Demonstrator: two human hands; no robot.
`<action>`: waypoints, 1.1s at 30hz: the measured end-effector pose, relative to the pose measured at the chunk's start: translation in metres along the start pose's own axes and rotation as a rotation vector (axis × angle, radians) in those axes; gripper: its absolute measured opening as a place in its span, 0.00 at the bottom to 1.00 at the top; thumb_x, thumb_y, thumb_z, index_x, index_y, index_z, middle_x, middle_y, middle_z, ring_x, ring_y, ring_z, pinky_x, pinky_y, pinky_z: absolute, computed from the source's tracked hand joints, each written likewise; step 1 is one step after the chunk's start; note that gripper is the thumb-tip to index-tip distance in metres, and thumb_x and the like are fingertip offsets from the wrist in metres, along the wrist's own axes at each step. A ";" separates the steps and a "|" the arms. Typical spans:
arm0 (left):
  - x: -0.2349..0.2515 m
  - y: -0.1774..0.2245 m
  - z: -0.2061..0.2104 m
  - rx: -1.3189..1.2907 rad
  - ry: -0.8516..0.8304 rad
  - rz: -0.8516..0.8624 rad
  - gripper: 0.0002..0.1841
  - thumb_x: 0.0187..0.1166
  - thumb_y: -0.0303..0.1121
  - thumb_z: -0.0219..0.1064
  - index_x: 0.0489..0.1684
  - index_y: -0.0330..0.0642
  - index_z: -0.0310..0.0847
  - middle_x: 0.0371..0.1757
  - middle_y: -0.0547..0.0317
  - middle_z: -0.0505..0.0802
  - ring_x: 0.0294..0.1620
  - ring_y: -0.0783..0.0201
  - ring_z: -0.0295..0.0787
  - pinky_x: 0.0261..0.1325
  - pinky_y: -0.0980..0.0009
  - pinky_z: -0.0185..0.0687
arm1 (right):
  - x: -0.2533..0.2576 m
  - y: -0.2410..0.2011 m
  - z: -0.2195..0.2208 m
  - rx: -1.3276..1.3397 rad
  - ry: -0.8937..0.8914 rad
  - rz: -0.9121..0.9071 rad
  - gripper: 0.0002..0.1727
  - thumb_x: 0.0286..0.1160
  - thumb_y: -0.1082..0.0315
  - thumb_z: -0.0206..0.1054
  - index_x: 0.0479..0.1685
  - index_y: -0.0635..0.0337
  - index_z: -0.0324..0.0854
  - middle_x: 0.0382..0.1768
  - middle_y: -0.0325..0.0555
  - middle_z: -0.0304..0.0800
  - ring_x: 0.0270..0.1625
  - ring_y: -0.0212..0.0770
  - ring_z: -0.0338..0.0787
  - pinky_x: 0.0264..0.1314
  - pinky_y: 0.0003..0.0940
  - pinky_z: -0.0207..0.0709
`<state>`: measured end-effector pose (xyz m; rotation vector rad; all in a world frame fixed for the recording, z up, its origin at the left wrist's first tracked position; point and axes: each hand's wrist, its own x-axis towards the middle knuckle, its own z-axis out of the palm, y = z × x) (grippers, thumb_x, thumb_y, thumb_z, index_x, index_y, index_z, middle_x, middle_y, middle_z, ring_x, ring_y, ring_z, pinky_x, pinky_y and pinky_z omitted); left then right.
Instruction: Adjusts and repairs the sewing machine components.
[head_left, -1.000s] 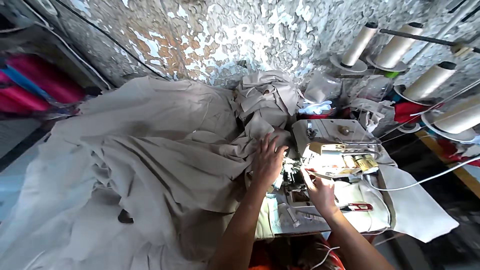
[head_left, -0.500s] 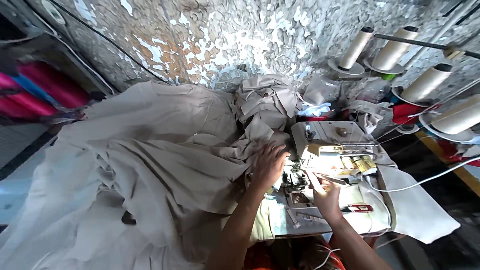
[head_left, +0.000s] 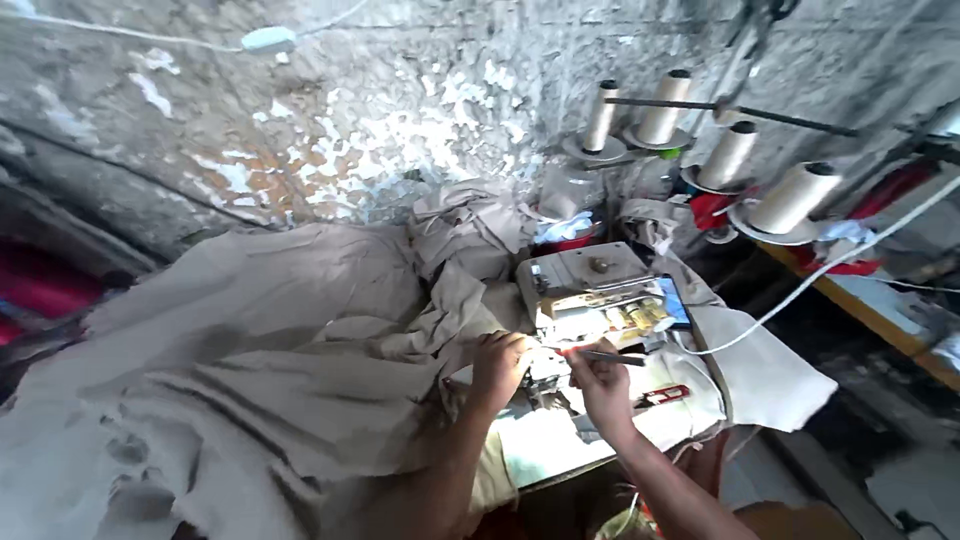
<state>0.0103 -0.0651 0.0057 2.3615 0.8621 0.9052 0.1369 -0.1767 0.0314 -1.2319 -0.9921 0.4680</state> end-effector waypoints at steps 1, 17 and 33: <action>0.001 0.000 0.002 0.000 0.003 -0.007 0.08 0.78 0.30 0.70 0.40 0.38 0.96 0.49 0.49 0.98 0.58 0.48 0.93 0.70 0.42 0.75 | 0.000 0.002 -0.001 0.002 0.009 0.017 0.02 0.75 0.79 0.63 0.41 0.69 0.79 0.30 0.31 0.88 0.24 0.16 0.81 0.30 0.14 0.77; -0.028 -0.008 -0.010 -0.053 0.141 -0.104 0.08 0.77 0.27 0.69 0.36 0.33 0.93 0.48 0.47 0.97 0.63 0.49 0.90 0.74 0.49 0.74 | -0.004 0.041 -0.006 -0.152 -0.020 -0.018 0.08 0.72 0.77 0.69 0.41 0.76 0.89 0.37 0.47 0.93 0.33 0.19 0.87 0.41 0.14 0.83; -0.016 0.026 -0.026 -0.677 0.178 -0.437 0.09 0.86 0.26 0.59 0.43 0.30 0.83 0.43 0.56 0.95 0.50 0.71 0.90 0.61 0.71 0.83 | -0.018 0.022 -0.027 0.009 0.080 -0.016 0.06 0.69 0.79 0.68 0.42 0.66 0.82 0.37 0.30 0.92 0.35 0.15 0.88 0.40 0.12 0.83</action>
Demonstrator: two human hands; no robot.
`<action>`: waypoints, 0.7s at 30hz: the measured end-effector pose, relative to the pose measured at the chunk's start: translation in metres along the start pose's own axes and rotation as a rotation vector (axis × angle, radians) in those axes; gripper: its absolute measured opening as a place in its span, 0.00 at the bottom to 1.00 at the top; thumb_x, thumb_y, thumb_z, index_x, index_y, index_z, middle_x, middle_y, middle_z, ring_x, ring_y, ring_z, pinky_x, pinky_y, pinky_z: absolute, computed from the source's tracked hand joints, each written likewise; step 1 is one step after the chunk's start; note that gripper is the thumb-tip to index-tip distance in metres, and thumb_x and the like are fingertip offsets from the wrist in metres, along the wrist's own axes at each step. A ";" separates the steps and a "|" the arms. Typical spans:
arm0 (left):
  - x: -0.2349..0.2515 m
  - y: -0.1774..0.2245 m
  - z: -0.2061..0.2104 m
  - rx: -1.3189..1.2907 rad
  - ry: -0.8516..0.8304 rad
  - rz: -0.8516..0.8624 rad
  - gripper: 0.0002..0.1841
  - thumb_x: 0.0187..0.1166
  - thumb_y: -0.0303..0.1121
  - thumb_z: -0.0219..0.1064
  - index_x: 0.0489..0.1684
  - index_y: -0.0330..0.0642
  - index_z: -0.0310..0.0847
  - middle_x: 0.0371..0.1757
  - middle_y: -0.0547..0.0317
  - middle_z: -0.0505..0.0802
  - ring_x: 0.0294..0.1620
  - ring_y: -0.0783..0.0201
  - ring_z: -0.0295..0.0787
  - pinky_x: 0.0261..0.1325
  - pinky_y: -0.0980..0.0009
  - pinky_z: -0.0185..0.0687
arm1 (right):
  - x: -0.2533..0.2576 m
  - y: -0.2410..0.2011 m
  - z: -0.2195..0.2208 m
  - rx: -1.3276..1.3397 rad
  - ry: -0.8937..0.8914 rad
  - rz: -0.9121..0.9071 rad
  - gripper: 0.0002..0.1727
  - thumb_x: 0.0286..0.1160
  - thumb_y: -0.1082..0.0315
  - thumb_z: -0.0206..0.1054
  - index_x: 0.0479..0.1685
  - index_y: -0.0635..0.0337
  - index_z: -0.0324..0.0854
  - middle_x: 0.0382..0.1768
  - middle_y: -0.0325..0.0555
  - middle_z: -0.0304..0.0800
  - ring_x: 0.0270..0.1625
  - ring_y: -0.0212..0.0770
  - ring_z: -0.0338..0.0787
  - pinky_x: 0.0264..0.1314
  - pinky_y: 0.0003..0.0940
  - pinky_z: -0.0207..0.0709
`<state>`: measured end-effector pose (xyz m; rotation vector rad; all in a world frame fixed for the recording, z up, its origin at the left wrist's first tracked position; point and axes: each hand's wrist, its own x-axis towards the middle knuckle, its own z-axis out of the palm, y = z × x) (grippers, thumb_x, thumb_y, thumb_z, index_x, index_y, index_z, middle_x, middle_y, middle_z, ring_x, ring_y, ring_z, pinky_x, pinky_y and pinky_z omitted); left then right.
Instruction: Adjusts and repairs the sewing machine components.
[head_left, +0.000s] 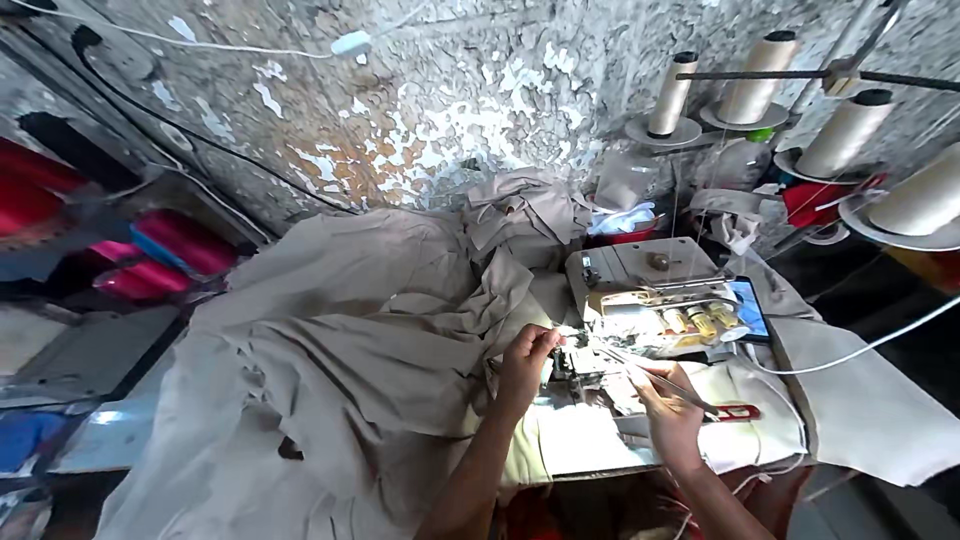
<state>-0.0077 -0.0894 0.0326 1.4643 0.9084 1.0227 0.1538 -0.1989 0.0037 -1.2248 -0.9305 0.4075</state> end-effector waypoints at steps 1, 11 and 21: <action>0.001 0.004 0.004 -0.073 0.005 -0.046 0.08 0.87 0.25 0.57 0.42 0.31 0.81 0.40 0.59 0.93 0.46 0.72 0.90 0.60 0.71 0.84 | -0.004 -0.001 -0.005 0.027 0.007 0.017 0.06 0.68 0.79 0.68 0.41 0.62 0.83 0.38 0.28 0.93 0.36 0.16 0.89 0.40 0.12 0.84; -0.015 0.032 0.040 -0.436 0.154 -0.263 0.12 0.90 0.22 0.49 0.35 0.40 0.75 0.26 0.65 0.86 0.30 0.70 0.89 0.45 0.72 0.90 | -0.037 -0.018 -0.036 0.273 -0.109 0.408 0.16 0.81 0.73 0.45 0.42 0.60 0.81 0.38 0.36 0.96 0.46 0.30 0.94 0.56 0.28 0.86; -0.131 0.051 0.049 -0.095 -0.531 0.031 0.08 0.85 0.27 0.59 0.38 0.36 0.84 0.32 0.67 0.93 0.36 0.79 0.90 0.48 0.76 0.87 | -0.022 -0.025 -0.026 0.762 -0.353 1.099 0.18 0.95 0.63 0.46 0.62 0.62 0.79 0.36 0.42 0.94 0.12 0.20 0.70 0.13 0.14 0.62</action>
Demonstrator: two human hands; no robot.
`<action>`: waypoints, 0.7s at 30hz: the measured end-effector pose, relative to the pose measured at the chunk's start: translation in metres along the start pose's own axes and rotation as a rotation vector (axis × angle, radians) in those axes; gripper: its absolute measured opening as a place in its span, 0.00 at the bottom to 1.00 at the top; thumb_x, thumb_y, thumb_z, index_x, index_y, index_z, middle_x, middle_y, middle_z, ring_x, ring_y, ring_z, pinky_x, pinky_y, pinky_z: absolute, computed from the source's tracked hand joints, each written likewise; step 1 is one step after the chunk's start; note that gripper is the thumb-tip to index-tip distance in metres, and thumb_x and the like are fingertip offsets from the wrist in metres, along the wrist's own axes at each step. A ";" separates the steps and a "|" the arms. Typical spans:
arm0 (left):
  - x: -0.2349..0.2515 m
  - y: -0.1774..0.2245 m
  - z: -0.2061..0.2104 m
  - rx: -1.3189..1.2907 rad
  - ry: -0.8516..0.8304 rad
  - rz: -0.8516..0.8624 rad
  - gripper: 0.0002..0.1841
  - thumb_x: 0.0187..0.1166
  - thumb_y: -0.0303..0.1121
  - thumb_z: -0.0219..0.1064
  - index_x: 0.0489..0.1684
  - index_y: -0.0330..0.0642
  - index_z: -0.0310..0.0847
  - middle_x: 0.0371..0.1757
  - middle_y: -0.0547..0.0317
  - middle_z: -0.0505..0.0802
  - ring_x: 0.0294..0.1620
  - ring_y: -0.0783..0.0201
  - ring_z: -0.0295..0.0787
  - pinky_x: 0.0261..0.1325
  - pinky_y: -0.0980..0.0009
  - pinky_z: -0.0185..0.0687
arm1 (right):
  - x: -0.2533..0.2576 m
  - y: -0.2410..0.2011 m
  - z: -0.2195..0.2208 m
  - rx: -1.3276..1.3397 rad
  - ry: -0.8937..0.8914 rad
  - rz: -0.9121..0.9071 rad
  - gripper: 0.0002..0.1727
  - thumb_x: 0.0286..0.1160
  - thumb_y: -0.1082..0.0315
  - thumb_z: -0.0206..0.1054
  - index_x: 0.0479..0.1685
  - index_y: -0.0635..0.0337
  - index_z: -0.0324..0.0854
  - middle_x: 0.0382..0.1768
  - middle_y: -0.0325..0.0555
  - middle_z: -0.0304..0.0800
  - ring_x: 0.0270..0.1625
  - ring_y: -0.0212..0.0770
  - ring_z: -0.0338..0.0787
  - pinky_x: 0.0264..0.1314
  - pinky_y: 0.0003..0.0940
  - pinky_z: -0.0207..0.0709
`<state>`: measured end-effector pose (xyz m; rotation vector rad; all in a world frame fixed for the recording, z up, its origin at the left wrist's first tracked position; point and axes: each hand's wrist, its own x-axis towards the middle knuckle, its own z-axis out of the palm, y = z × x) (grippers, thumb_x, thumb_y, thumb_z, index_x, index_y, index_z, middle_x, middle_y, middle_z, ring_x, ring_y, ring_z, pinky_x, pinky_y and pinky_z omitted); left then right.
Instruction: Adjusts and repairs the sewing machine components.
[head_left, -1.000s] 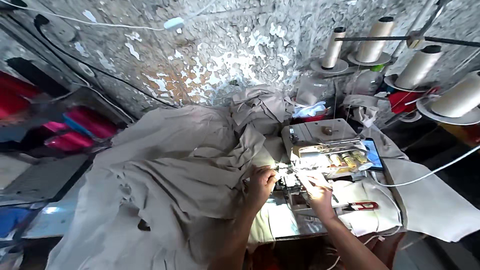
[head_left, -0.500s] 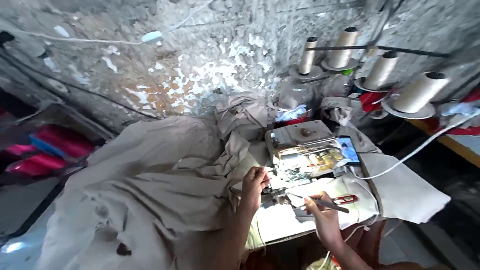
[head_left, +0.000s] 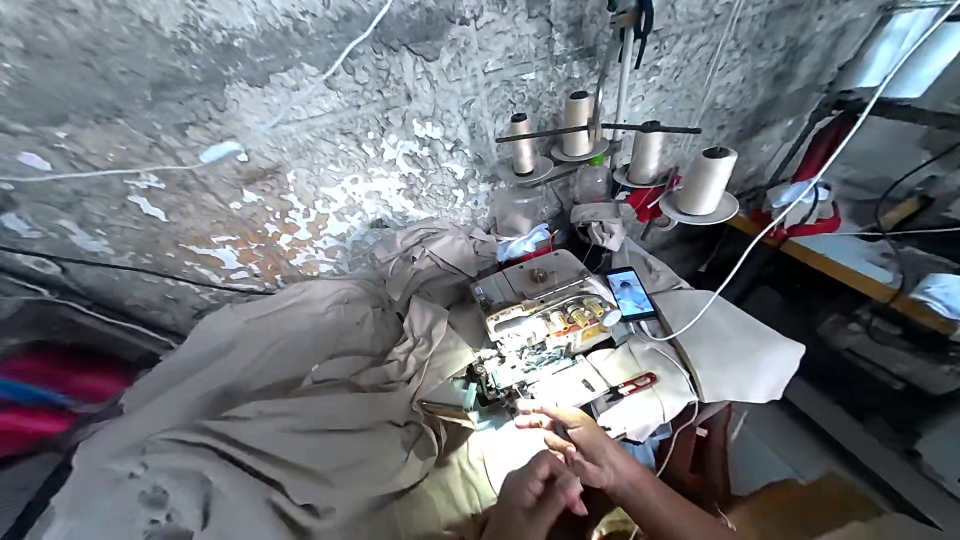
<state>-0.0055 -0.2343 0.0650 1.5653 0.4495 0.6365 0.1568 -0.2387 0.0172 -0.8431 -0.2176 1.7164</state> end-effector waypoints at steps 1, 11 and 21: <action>-0.006 -0.005 0.002 0.076 -0.075 -0.017 0.09 0.84 0.26 0.60 0.38 0.29 0.84 0.33 0.62 0.93 0.36 0.78 0.90 0.48 0.78 0.85 | 0.000 -0.001 0.000 0.024 0.009 0.034 0.17 0.94 0.63 0.47 0.61 0.61 0.79 0.30 0.38 0.91 0.11 0.19 0.68 0.12 0.13 0.61; 0.005 -0.032 -0.027 0.605 0.221 0.194 0.14 0.84 0.31 0.62 0.54 0.32 0.91 0.68 0.45 0.91 0.75 0.57 0.84 0.79 0.62 0.77 | -0.060 -0.005 -0.014 -0.877 0.071 -0.297 0.08 0.83 0.65 0.65 0.46 0.61 0.84 0.18 0.27 0.75 0.16 0.20 0.70 0.20 0.17 0.65; 0.010 -0.030 -0.010 0.722 0.219 0.306 0.07 0.78 0.33 0.71 0.36 0.40 0.94 0.38 0.56 0.96 0.54 0.60 0.94 0.83 0.48 0.66 | -0.127 -0.028 -0.068 -1.203 0.291 -0.693 0.12 0.80 0.65 0.65 0.43 0.68 0.87 0.25 0.31 0.84 0.23 0.12 0.74 0.27 0.11 0.69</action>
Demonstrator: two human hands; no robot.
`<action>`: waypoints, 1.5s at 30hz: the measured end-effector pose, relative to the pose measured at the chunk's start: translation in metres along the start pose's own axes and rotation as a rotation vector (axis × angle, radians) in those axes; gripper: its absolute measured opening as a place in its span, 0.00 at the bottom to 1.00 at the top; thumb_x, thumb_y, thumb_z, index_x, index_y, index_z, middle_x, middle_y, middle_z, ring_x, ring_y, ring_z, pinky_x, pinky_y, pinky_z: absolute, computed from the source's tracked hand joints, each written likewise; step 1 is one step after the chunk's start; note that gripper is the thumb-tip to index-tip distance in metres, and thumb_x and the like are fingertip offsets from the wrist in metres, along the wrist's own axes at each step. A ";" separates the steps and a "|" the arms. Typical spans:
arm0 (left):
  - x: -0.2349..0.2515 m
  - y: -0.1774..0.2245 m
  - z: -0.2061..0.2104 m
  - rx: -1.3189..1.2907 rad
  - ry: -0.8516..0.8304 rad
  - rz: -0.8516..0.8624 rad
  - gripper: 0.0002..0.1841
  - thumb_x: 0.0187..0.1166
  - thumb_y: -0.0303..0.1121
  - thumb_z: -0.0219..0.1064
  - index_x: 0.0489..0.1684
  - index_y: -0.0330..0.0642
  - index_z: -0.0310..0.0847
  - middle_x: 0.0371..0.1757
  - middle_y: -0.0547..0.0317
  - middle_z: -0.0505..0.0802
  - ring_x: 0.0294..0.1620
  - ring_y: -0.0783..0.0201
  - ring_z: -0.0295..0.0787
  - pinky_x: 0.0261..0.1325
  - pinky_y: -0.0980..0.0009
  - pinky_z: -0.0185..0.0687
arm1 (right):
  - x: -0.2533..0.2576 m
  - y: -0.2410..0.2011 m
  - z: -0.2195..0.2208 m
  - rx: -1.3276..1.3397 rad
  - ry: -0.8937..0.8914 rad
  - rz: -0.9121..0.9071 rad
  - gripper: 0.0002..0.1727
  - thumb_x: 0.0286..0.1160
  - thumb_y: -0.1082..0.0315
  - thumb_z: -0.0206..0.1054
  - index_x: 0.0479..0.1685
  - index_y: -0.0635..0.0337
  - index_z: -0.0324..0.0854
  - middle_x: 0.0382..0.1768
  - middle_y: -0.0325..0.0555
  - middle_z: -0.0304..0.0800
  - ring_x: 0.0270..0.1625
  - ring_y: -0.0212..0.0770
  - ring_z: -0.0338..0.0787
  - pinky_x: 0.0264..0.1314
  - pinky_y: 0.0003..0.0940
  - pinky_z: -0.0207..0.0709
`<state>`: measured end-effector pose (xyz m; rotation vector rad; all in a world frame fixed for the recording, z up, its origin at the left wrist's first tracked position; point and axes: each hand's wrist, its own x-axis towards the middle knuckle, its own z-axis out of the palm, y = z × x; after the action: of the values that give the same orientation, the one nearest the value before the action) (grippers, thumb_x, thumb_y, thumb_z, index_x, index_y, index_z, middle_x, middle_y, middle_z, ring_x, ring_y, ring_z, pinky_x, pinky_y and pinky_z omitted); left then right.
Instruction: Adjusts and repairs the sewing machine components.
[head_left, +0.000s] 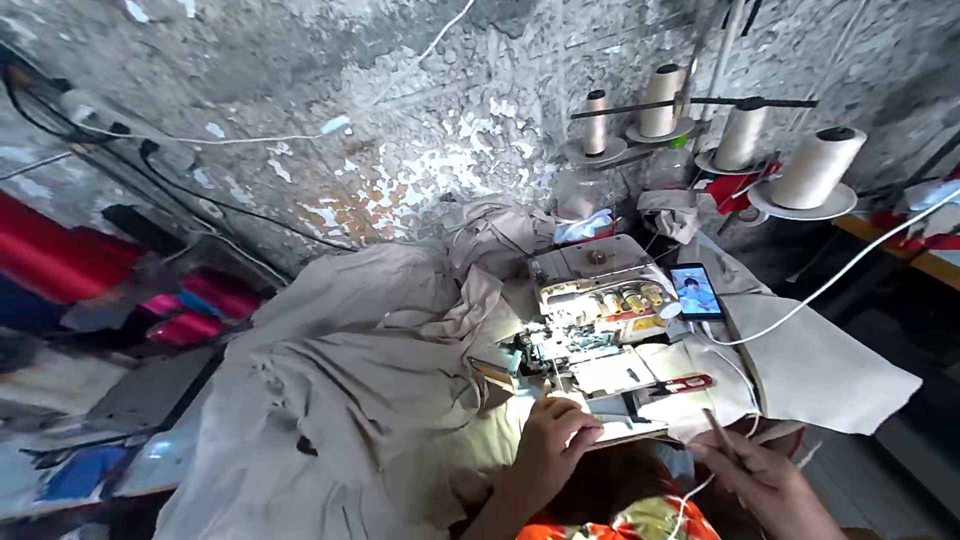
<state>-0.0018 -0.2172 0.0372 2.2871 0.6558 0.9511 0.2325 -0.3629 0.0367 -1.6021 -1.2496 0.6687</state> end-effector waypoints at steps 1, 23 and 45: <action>0.001 0.001 -0.005 0.018 0.036 -0.013 0.08 0.78 0.33 0.71 0.35 0.40 0.94 0.39 0.57 0.96 0.54 0.61 0.93 0.83 0.48 0.66 | -0.001 0.005 -0.006 -0.034 0.042 0.014 0.13 0.80 0.65 0.65 0.43 0.68 0.87 0.25 0.31 0.83 0.23 0.12 0.73 0.28 0.10 0.69; 0.009 0.020 -0.009 0.323 0.134 0.217 0.11 0.82 0.46 0.68 0.29 0.60 0.92 0.80 0.43 0.82 0.91 0.37 0.57 0.91 0.37 0.41 | 0.043 -0.037 0.069 0.607 -0.222 -0.075 0.21 0.91 0.66 0.49 0.74 0.62 0.77 0.67 0.33 0.87 0.21 0.10 0.68 0.20 0.10 0.65; -0.021 0.003 0.003 0.051 -0.128 0.013 0.36 0.86 0.61 0.51 0.76 0.38 0.80 0.84 0.39 0.77 0.91 0.38 0.61 0.89 0.36 0.48 | 0.028 -0.017 0.075 0.488 -0.310 0.310 0.08 0.82 0.67 0.64 0.47 0.58 0.88 0.17 0.23 0.78 0.15 0.18 0.71 0.17 0.15 0.64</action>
<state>-0.0115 -0.2334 0.0278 2.3768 0.6175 0.7945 0.1707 -0.3101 0.0265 -1.3174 -0.9523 1.3474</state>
